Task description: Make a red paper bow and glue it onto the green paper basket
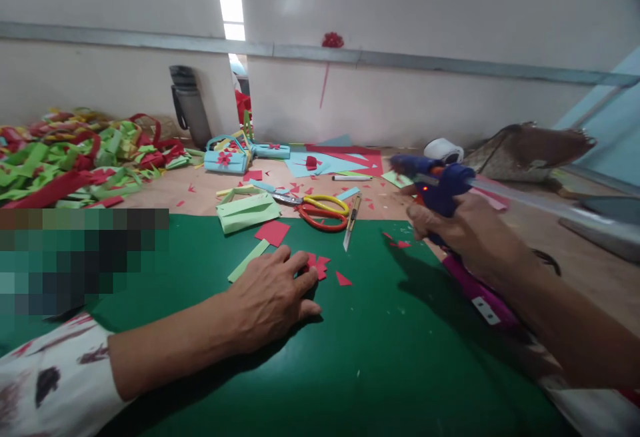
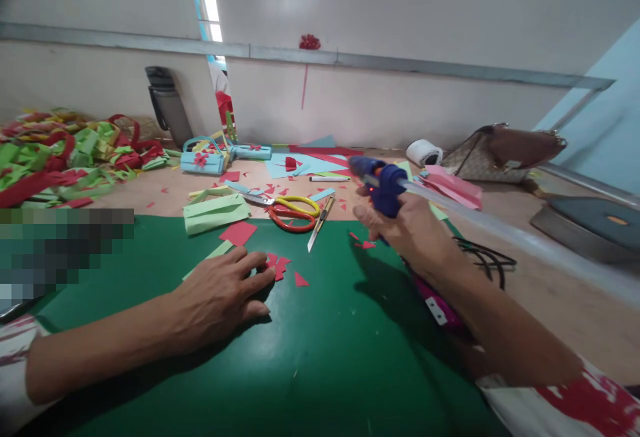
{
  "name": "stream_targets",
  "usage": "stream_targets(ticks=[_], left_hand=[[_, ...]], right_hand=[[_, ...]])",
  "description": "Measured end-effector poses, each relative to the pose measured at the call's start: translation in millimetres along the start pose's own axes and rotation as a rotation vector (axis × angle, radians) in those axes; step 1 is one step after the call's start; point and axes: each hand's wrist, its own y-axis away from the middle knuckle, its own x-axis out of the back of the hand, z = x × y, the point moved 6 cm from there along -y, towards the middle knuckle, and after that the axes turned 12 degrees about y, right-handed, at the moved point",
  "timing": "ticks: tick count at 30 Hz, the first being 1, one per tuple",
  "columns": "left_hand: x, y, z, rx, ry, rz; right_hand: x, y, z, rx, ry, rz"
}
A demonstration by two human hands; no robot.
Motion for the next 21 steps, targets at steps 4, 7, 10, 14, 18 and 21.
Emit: stream_targets(ticks=[4,7,10,14,18,21], left_hand=[[-2.2,1,-1,0.003,0.015,0.003],[-3.3,2,-2,-0.017,0.027,0.003],[-2.7,2,-2,-0.036,0.013,0.016],[-3.9,2,-2,-0.033,0.027,0.005],[-3.4,3,-2,-0.047,0.044,0.028],[-3.3,3,-2,-0.037,0.075,0.036]], right_hand=[[-43,21,-13,0.024,-0.125,-0.371],[-60,26,-6,0.024,-0.148,-0.425],[-63,25,-4,0.026,-0.133,-0.423],[-61,32,-24,0.055,-0.098,-0.547],[-56,45,-35,-0.015,-0.018,-0.648],[-54,52,-32,-0.029,0.012,-0.689]])
